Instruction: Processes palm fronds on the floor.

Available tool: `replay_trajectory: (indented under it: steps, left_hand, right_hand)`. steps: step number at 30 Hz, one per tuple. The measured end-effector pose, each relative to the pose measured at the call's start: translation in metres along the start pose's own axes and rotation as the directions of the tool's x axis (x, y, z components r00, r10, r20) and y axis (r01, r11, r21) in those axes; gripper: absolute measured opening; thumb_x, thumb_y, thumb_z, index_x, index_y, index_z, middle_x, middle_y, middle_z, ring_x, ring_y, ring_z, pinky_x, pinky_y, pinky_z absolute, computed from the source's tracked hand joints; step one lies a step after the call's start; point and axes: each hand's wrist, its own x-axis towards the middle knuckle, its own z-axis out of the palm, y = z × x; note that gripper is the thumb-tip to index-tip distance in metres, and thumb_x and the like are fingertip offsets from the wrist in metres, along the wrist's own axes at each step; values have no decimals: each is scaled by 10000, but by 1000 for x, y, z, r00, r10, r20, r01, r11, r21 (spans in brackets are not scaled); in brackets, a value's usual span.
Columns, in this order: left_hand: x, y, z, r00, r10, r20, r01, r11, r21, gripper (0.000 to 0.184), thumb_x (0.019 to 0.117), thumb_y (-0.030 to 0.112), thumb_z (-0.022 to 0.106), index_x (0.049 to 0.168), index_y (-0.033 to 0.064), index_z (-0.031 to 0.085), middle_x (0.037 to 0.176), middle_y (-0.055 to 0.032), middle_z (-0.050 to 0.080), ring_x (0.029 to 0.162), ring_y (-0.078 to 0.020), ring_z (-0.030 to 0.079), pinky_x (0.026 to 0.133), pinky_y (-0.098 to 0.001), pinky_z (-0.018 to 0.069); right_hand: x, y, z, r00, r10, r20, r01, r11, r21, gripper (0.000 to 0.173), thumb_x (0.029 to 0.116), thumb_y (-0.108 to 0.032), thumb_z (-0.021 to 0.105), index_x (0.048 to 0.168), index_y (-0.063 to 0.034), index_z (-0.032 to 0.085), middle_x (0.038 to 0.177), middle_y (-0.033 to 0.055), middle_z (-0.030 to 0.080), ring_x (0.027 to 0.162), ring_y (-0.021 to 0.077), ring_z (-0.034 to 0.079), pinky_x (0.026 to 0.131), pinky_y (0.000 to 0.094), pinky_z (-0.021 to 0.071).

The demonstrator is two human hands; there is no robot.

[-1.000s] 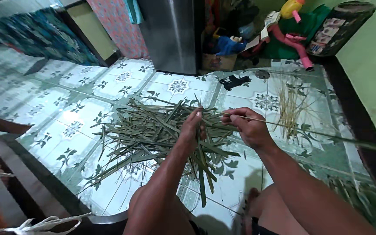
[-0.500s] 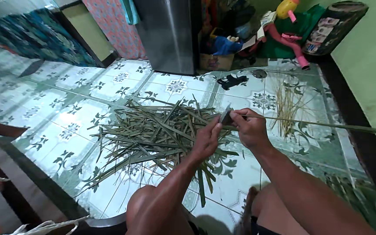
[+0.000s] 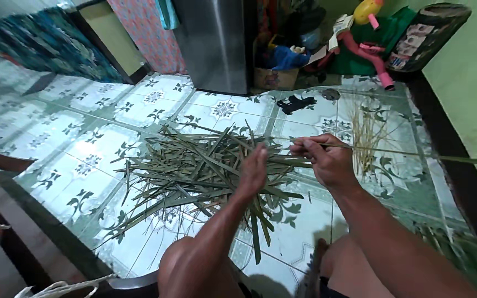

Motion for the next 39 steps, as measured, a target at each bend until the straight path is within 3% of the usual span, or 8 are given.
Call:
replay_trajectory:
  steps: [6,10,14,17,22,27,32,39]
  left_hand:
    - [15,-25,-13,992,-112,-64,114,993,35,484,1120,349,349,1498,87,502,1274,-188,665,1120,-270,659,988,-484,515]
    - [2,-4,1,999,-34,-26,38,984,174,457,1118,301,331,1417,30,548,954,-168,676,844,-256,649,813,-456,541]
    - [14,-31,-22,990,-120,-72,133,969,209,471,1121,311,335,1386,12,584,1182,-243,683,1101,-361,666,986,-551,509]
    - [24,-40,-35,962,-198,-188,232,956,177,491,1123,338,314,1278,-12,621,1076,-230,677,1019,-353,657,919,-557,514]
    - [-5,6,5,997,65,34,-73,944,322,473,1116,314,316,1341,3,591,901,-166,697,822,-287,685,797,-501,563]
    - [25,-48,-33,970,-204,-131,221,966,135,506,1119,356,322,1298,-18,612,1108,-244,673,1026,-351,658,924,-548,522]
    - [17,-22,-28,975,-180,-132,177,984,-32,453,1115,386,348,1310,79,617,829,-70,584,661,-163,529,622,-364,487]
    - [1,2,-41,997,-22,79,32,992,-126,332,1069,269,509,1285,65,657,736,-1,591,561,-83,521,529,-257,474]
  right_hand:
    - [2,3,-6,999,49,-15,-50,997,-61,93,1010,-26,536,1016,-9,627,947,86,768,809,203,762,786,372,653]
    - [-2,5,-4,999,36,-3,-36,995,-95,89,998,3,553,1012,2,641,956,87,768,826,197,766,790,360,657]
    - [-2,0,-8,1000,-6,19,9,991,-137,116,999,-8,542,1027,4,653,958,83,772,821,190,765,788,359,654]
    - [2,-3,-14,1000,-10,2,10,982,-190,103,1005,-23,553,1038,8,645,969,74,770,834,173,766,803,344,655]
    - [-3,2,1,999,40,9,-38,985,-169,83,998,-25,577,1021,18,645,961,91,766,827,189,767,785,359,661]
    - [5,-4,-17,1000,7,20,-5,997,-81,122,1002,-12,521,1040,-11,637,999,90,768,853,208,763,816,380,649]
    - [6,0,-16,995,86,44,-77,983,-169,113,1015,-23,528,1057,-9,632,1032,90,760,873,185,759,831,355,642]
    - [5,-1,-15,778,465,421,-98,753,-650,301,1101,-170,389,1316,3,509,1056,94,689,837,145,670,780,345,565]
